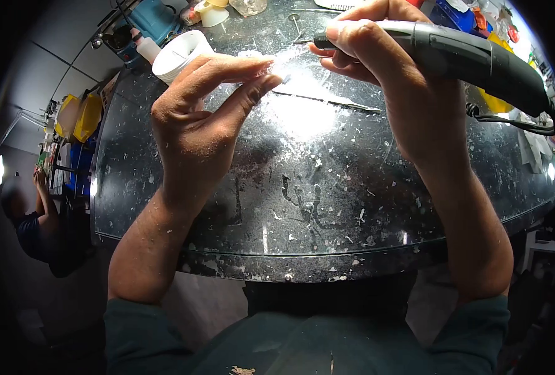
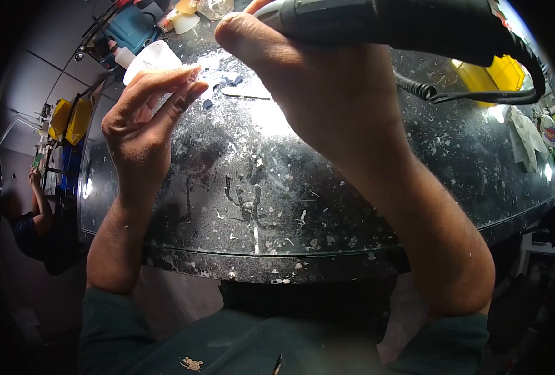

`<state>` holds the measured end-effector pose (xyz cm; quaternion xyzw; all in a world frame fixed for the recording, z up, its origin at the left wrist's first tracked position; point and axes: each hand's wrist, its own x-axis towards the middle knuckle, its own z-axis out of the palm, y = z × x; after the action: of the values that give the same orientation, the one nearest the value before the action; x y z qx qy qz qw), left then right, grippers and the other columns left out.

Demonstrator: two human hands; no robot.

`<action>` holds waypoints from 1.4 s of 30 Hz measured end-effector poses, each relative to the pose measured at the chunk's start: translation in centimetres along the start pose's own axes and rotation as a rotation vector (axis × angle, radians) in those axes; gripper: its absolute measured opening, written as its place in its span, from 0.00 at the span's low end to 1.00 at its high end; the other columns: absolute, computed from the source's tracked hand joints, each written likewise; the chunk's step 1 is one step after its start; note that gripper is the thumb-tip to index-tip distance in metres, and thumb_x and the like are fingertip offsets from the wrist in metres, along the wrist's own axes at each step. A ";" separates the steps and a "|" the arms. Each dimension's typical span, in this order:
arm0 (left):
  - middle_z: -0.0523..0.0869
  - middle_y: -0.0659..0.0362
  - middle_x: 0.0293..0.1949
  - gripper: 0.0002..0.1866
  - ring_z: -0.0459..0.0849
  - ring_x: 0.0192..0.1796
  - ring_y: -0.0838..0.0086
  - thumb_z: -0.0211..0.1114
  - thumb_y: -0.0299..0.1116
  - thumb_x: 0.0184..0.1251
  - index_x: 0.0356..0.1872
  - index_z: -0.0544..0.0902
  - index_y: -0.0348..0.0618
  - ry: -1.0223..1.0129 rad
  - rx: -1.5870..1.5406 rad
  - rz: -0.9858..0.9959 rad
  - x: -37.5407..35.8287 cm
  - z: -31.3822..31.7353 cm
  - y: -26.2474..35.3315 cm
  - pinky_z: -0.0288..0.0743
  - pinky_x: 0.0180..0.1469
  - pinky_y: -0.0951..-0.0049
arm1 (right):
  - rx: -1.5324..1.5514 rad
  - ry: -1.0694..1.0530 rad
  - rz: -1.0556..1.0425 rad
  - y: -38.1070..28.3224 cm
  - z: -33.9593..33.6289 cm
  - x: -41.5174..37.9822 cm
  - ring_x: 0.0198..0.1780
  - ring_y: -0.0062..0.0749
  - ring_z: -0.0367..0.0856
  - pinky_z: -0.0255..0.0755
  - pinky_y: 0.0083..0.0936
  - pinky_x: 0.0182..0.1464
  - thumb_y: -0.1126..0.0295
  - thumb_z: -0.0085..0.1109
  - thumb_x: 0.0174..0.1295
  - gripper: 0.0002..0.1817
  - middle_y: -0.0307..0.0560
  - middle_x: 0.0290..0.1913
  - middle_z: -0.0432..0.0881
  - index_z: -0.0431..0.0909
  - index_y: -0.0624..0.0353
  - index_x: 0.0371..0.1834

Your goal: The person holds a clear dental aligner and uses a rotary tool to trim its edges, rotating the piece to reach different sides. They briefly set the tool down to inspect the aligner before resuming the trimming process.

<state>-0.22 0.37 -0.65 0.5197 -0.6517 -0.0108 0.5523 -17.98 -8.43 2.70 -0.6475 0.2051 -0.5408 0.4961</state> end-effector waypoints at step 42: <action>0.89 0.58 0.40 0.12 0.87 0.43 0.76 0.75 0.21 0.58 0.44 0.90 0.42 0.010 0.156 0.120 0.2 -0.3 -0.2 0.80 0.45 0.78 | 0.242 -0.212 -0.014 2.2 -2.4 -0.2 0.49 0.34 0.88 0.83 0.26 0.52 0.70 0.63 0.68 0.13 0.50 0.46 0.85 0.78 0.64 0.52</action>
<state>0.13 0.35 -0.52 0.5213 -0.6778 0.0756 0.5130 -19.62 -10.19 0.50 -0.6379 0.0807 -0.4936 0.5856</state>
